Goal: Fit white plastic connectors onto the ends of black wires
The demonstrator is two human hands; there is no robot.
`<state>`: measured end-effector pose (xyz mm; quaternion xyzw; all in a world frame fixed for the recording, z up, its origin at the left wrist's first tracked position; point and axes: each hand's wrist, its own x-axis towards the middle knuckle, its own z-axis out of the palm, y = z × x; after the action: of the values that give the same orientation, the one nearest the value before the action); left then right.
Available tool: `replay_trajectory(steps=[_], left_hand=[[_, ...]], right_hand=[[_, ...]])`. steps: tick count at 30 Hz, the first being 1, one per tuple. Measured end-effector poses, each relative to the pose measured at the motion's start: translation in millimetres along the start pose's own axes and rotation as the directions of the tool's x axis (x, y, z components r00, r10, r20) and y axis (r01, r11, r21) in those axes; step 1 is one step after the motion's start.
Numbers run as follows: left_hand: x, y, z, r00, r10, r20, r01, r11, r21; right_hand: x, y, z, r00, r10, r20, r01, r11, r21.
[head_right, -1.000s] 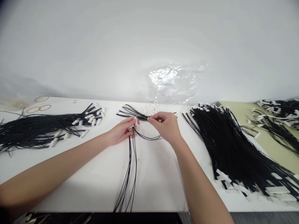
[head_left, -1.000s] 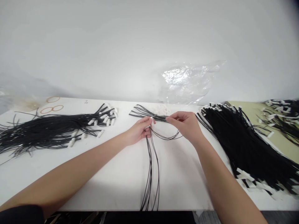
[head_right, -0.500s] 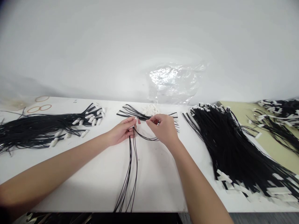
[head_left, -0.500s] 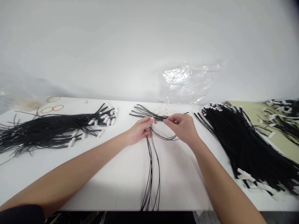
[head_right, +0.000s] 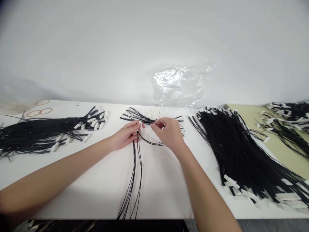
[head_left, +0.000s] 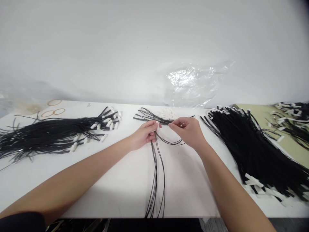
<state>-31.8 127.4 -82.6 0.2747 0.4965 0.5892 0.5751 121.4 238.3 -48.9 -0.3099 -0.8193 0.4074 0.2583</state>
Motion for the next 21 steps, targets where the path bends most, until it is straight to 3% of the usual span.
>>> replay_trajectory(steps=[9,21], left_hand=[[0.5,0.7,-0.7,1.000,-0.004,0.003,0.004,1.000,-0.014],[1.4,-1.2,-2.1,1.000,-0.016,-0.012,0.016,1.000,-0.025]], right_hand=[[-1.2,-2.9,-2.5,0.996,-0.019,0.087,0.022,0.999,-0.039],[-1.2,-3.1,-2.5,0.994,-0.041,0.098,0.046,0.998,-0.042]])
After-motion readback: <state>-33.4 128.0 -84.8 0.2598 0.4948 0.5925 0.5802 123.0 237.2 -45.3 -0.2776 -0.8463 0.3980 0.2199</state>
